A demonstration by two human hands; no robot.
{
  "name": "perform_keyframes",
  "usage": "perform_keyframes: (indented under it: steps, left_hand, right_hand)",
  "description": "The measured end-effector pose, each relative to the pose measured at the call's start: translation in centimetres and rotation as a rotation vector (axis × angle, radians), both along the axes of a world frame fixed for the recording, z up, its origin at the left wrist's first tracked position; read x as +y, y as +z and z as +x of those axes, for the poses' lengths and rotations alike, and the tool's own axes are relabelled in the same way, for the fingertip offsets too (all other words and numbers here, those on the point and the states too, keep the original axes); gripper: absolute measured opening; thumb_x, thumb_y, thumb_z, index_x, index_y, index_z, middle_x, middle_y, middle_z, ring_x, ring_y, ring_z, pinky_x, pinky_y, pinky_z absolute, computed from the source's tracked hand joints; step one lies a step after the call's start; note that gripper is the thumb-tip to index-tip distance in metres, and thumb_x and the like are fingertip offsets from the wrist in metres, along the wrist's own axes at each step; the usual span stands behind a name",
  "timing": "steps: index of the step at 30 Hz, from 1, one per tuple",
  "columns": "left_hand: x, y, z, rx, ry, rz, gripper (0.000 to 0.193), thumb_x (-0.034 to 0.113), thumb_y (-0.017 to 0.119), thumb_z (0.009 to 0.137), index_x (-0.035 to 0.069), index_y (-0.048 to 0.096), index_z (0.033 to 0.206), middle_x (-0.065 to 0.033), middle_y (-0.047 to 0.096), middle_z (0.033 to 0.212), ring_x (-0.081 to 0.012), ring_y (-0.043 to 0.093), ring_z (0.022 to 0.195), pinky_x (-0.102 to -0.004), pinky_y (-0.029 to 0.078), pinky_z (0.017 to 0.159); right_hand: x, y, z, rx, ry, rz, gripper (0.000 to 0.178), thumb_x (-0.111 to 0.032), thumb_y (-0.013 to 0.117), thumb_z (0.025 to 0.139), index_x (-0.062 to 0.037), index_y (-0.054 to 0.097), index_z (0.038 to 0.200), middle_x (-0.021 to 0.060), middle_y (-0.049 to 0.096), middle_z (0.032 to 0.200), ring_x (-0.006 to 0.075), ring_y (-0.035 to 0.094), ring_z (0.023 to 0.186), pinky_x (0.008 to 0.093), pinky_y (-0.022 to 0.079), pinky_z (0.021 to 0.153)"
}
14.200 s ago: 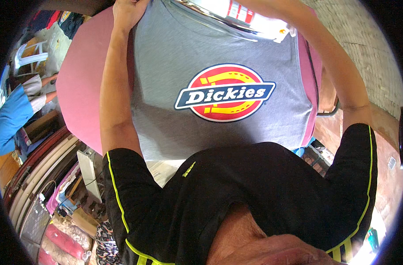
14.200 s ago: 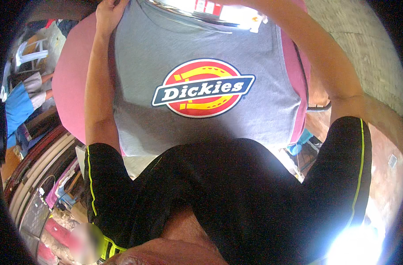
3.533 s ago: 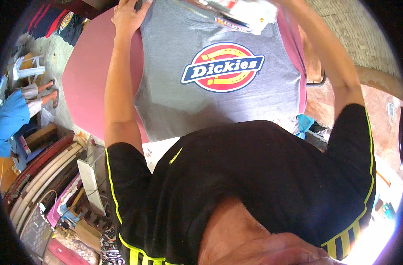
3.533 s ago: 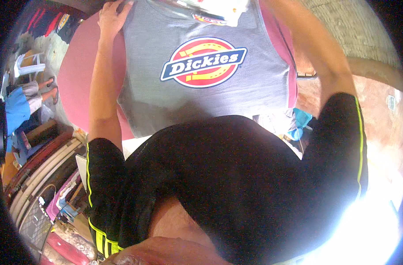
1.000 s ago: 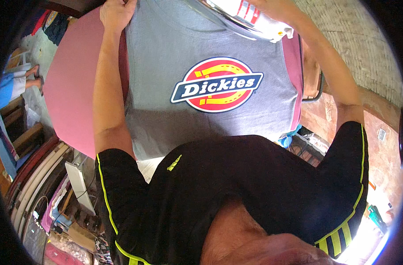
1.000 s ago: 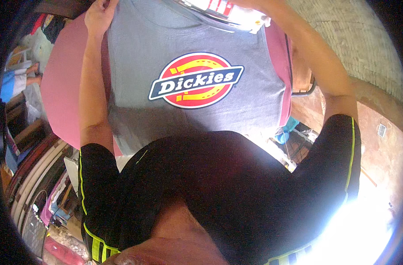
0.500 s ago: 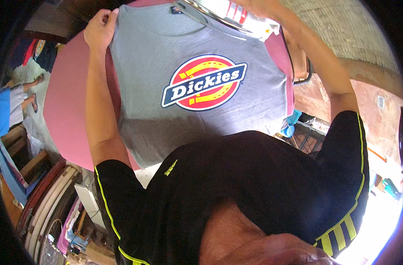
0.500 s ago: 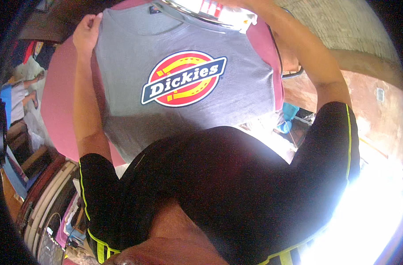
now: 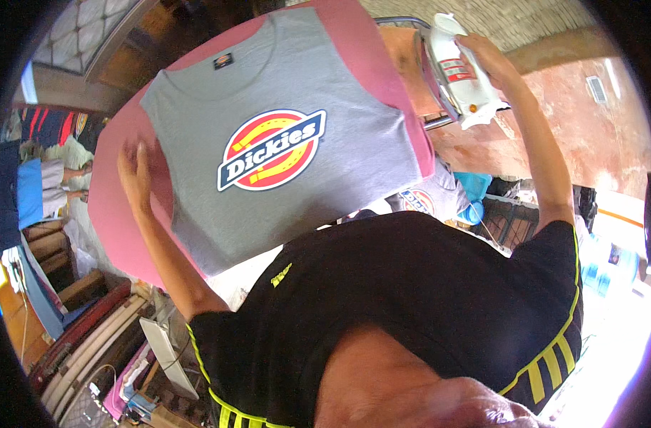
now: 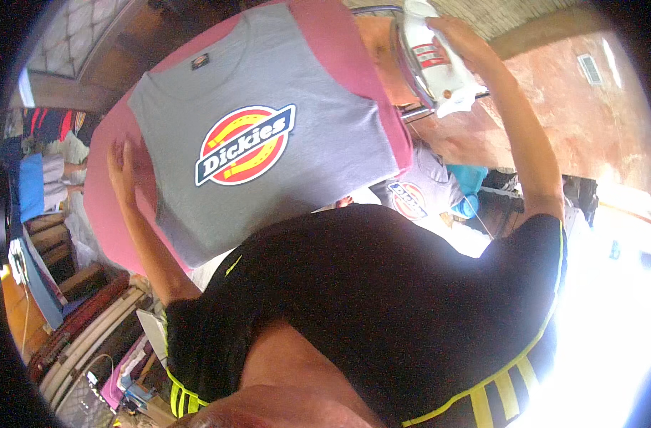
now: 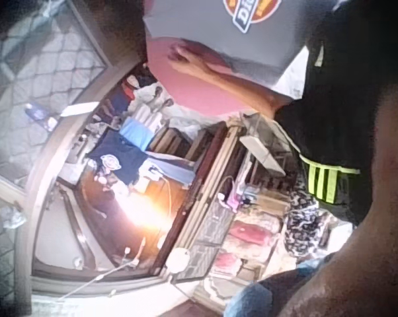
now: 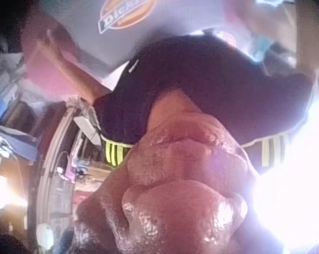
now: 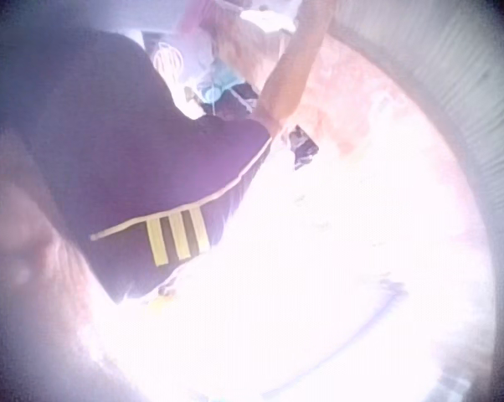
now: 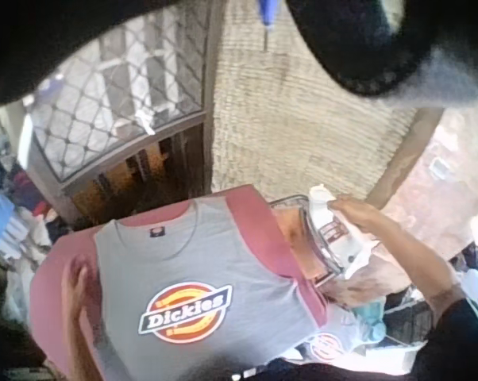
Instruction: The person irons a grey Dickies t-shirt on a pink ironing board. They smooth the fabric, use a white iron to press the front and back, and flip the shirt to iron different sections. The person handles the shirt and iron throughout the process.
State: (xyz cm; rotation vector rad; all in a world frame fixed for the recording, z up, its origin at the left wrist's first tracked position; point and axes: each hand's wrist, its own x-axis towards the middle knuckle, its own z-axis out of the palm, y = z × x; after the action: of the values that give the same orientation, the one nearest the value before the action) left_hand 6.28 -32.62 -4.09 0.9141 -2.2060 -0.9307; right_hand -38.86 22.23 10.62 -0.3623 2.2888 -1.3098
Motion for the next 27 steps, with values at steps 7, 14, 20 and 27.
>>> perform_keyframes:
  steps: [7, 14, 20, 27]
  left_hand:
    - [17.6, -3.0, 10.0, -0.199, 0.455, -0.215, 0.052, 0.029, 0.069, 0.095, -0.003, 0.057, 0.134, -0.0235, 0.061, 0.123, -0.0354, 0.06, 0.111, -0.0443, 0.05, 0.094]
    - [22.5, -3.8, 11.1, -0.182, 0.56, -0.453, 0.039, 0.023, 0.068, 0.093, -0.005, 0.062, 0.12, -0.0224, 0.061, 0.117, -0.0364, 0.056, 0.109, -0.0454, 0.045, 0.094]
    - [22.6, -3.0, 11.2, -0.168, 0.577, -0.366, 0.025, 0.02, 0.069, 0.091, -0.003, 0.066, 0.102, -0.021, 0.062, 0.113, -0.0361, 0.055, 0.107, -0.045, 0.045, 0.092]
    - [22.0, -3.7, 11.4, -0.1, 0.44, -0.372, 0.02, 0.017, 0.065, 0.094, -0.002, 0.061, 0.092, -0.0153, 0.059, 0.089, -0.0319, 0.054, 0.087, -0.0426, 0.044, 0.079]
  right_hand:
    - [2.1, -5.2, -3.9, 0.097, 0.054, 0.185, 0.059, -0.046, 0.056, 0.096, 0.0057, 0.058, 0.126, 0.0223, 0.065, 0.117, 0.0303, 0.059, 0.111, 0.0403, 0.046, 0.096]
    - [2.1, -9.1, -4.7, 0.168, -0.027, 0.077, 0.054, -0.042, 0.06, 0.098, 0.0, 0.052, 0.13, 0.0099, 0.063, 0.092, 0.0223, 0.062, 0.084, 0.0368, 0.051, 0.077]
    - [0.9, -5.9, 1.5, 1.536, 0.008, 0.453, 0.049, -0.034, 0.063, 0.097, -0.0022, 0.051, 0.133, 0.0224, 0.066, 0.111, 0.0385, 0.067, 0.1, 0.0399, 0.053, 0.086]
    - [3.5, -14.3, 16.2, 0.968, 0.234, 0.249, 0.037, -0.019, 0.071, 0.092, 0.0008, 0.061, 0.121, 0.0213, 0.066, 0.109, 0.036, 0.067, 0.097, 0.042, 0.054, 0.083]
